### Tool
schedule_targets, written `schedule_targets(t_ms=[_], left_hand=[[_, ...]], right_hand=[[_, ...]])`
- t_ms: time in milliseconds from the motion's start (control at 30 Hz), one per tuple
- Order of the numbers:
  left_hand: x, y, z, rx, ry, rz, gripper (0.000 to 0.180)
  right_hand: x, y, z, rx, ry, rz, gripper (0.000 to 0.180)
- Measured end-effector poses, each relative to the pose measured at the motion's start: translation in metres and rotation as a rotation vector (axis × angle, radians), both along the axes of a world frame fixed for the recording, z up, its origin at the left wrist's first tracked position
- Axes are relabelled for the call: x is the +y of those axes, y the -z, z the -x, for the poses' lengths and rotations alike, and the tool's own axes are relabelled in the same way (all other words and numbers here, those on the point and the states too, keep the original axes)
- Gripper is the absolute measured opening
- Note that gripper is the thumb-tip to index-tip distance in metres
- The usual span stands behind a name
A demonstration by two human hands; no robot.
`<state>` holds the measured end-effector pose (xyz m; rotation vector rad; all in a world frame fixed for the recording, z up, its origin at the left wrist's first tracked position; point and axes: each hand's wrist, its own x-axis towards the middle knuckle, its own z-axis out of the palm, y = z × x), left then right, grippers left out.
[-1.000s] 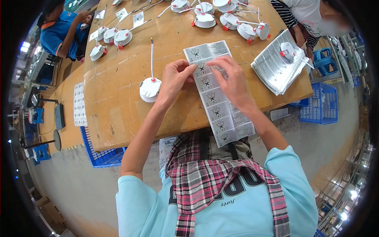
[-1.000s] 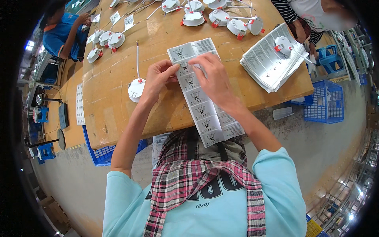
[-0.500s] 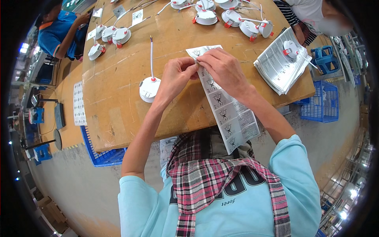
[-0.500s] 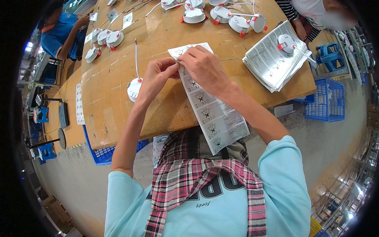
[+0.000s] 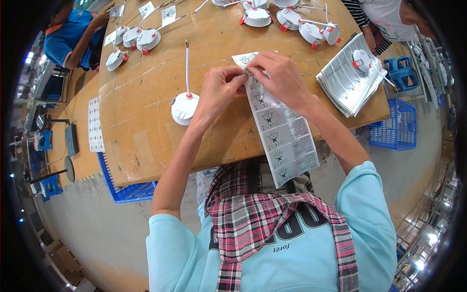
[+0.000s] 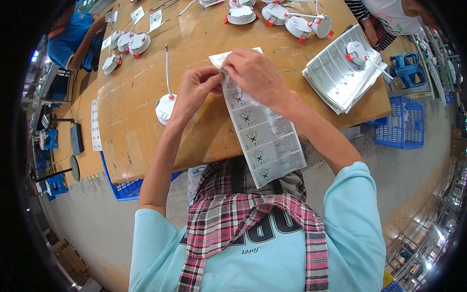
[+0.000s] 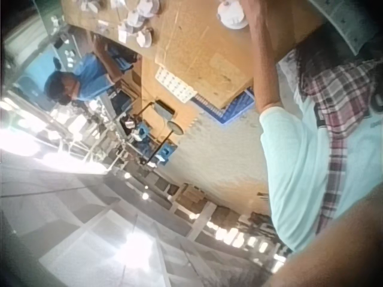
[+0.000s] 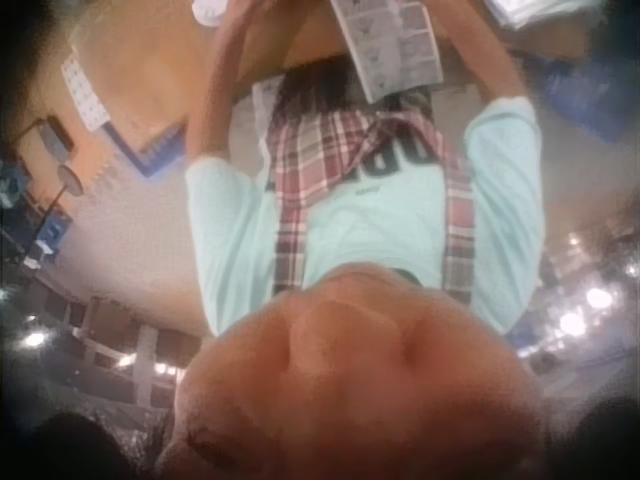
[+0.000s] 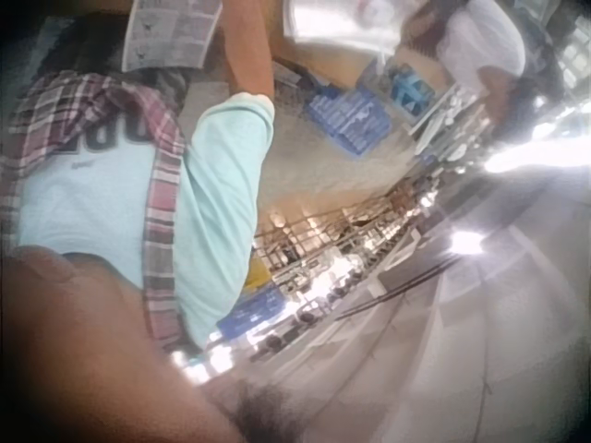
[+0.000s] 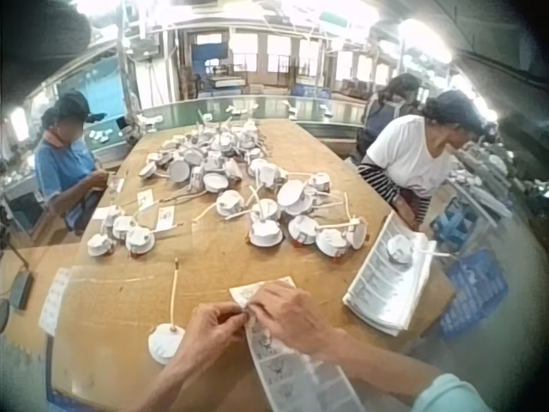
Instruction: The person peels adhesive labels from a sheet and wraps them around the wires of circular light fixtures by hand, then folds and separates a new strip of labels and continues wrapping them onto the fixture wires.
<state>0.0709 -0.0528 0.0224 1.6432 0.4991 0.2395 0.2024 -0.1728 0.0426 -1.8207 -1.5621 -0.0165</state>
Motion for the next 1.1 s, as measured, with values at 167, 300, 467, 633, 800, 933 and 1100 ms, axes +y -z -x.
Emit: schedule_targets(t_ms=[167,300,467,633,800,933,1100], left_hand=[[0.001,0.0,0.001,-0.067,-0.001,0.121,0.021],[0.0,0.003,-0.001,-0.038,0.001,0.08,0.019],[-0.004,-0.001,-0.001,0.007,0.002,-0.044,0.018],[-0.003,-0.004,-0.004,0.027,-0.024,-0.082,0.018],[-0.006,-0.005,-0.006,0.03,-0.037,-0.133,0.018],[-0.007,-0.006,-0.007,0.036,-0.025,-0.12,0.018],[-0.006,-0.005,-0.007,-0.012,-0.01,0.069,0.02]], right_hand=[[-0.002,0.005,-0.007,0.284,0.025,0.054,0.013],[-0.002,0.007,-0.004,0.142,-0.026,-0.002,0.014],[-0.002,0.005,-0.003,-0.024,-0.051,-0.003,0.012],[-0.001,0.005,-0.002,-0.136,-0.07,-0.028,0.011],[-0.003,0.005,-0.002,-0.352,-0.06,0.013,0.008],[-0.003,0.006,0.0,-0.28,-0.018,-0.021,0.007],[-0.004,0.013,-0.012,0.108,0.015,-0.011,0.014]])
